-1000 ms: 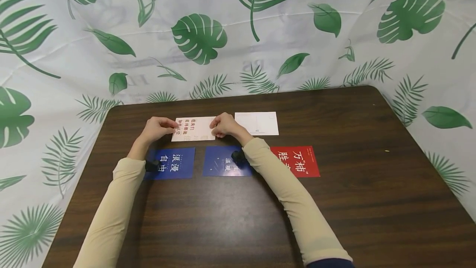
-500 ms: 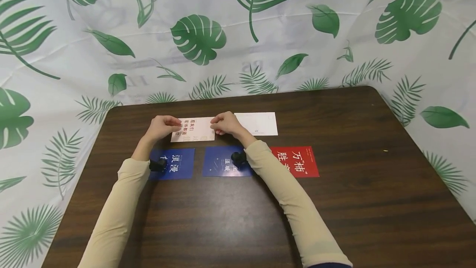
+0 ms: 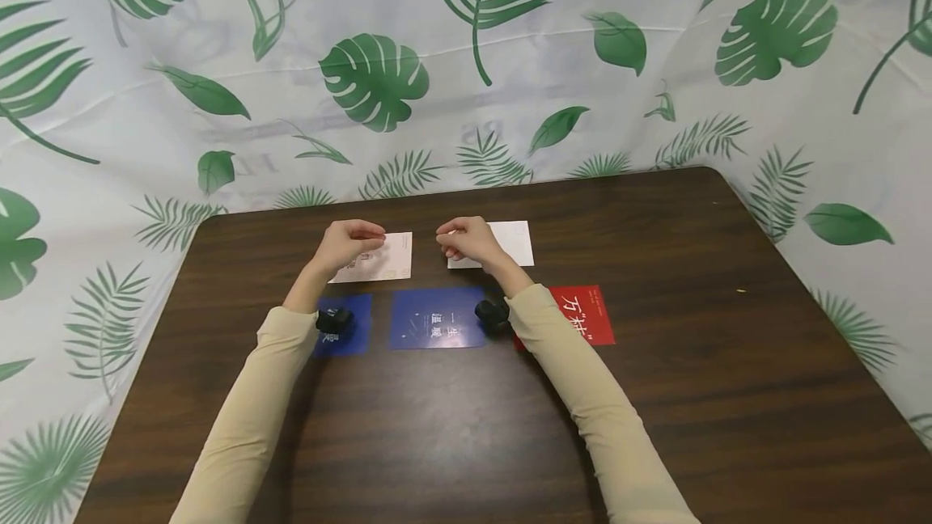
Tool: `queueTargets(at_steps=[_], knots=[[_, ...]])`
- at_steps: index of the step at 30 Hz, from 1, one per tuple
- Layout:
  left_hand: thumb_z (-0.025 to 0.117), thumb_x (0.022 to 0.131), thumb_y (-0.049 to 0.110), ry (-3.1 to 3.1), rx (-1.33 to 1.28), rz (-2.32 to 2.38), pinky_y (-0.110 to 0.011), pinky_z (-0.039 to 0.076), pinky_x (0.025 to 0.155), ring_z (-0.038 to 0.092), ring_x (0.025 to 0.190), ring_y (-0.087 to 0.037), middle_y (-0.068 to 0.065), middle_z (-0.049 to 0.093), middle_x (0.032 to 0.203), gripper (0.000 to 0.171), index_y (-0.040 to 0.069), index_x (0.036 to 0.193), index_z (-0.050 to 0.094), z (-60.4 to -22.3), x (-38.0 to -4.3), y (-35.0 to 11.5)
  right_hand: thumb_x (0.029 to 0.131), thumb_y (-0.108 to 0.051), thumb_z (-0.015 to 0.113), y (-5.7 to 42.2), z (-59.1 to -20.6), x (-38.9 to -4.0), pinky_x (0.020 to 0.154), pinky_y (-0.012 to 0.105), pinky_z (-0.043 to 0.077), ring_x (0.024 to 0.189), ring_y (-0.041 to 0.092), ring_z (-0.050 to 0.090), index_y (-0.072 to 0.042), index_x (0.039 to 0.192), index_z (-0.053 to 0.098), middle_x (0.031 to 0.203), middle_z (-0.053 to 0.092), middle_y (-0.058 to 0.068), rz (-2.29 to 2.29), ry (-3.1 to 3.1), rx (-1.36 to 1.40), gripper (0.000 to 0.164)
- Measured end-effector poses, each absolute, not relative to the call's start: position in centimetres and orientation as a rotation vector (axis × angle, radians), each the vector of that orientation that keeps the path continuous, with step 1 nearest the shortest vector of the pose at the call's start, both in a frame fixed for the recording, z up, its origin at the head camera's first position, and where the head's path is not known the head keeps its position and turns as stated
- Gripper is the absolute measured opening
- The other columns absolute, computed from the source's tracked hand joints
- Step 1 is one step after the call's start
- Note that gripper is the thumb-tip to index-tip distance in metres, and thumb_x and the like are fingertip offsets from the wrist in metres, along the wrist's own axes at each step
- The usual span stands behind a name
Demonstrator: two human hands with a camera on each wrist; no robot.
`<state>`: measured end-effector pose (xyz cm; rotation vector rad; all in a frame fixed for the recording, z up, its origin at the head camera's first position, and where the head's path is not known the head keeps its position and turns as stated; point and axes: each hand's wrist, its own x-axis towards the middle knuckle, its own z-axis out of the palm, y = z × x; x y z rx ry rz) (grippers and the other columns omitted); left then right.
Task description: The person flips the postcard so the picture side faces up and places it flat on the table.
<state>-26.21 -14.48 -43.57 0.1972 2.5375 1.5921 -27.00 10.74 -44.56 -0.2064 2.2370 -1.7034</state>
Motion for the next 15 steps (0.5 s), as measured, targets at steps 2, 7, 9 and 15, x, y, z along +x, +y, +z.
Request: queueTargets(at_steps=[2,7,9,15], knots=[[0.068,0.083,0.002,2.533,0.231,1.59,-0.019,0.047,0.061,0.064,0.074,-0.013,-0.02,0.068,0.097,0.023,-0.007,0.104,0.067,-43.7,-26.3,-13.5,0.089,-0.009,0.062,11.4,-44.5,-26.9,0.055,0.022,0.05,0.056,0.01,0.058,0.009,0.112,0.061,0.073,0.064,0.007,-1.713,2.246,-0.195,0.029],[0.067,0.085,0.003,2.5,0.28,1.589,-0.026,0.051,0.072,0.065,0.089,-0.026,-0.019,0.068,0.1,0.024,-0.006,0.107,0.066,-43.8,-26.6,-10.9,0.089,-0.008,0.062,12.7,-44.4,-26.7,0.053,0.021,0.05,0.054,0.008,0.057,0.009,0.111,0.061,0.07,0.063,0.004,-1.746,2.247,-0.151,0.028],[0.067,0.085,0.003,2.488,0.278,1.592,-0.028,0.051,0.074,0.065,0.09,-0.028,-0.019,0.068,0.1,0.024,-0.006,0.107,0.066,-43.8,-26.7,-9.9,0.089,-0.008,0.062,13.3,-44.4,-26.7,0.053,0.021,0.05,0.053,0.007,0.056,0.01,0.111,0.061,0.069,0.063,0.004,-1.757,2.242,-0.132,0.029],[0.067,0.085,0.005,2.461,0.292,1.586,-0.03,0.05,0.079,0.065,0.091,-0.027,-0.018,0.069,0.099,0.027,-0.004,0.11,0.065,-43.7,-27.1,-7.3,0.088,-0.007,0.062,15.5,-44.3,-26.8,0.052,0.02,0.05,0.053,0.008,0.055,0.009,0.113,0.059,0.069,0.063,0.003,-1.775,2.245,-0.047,0.03]])
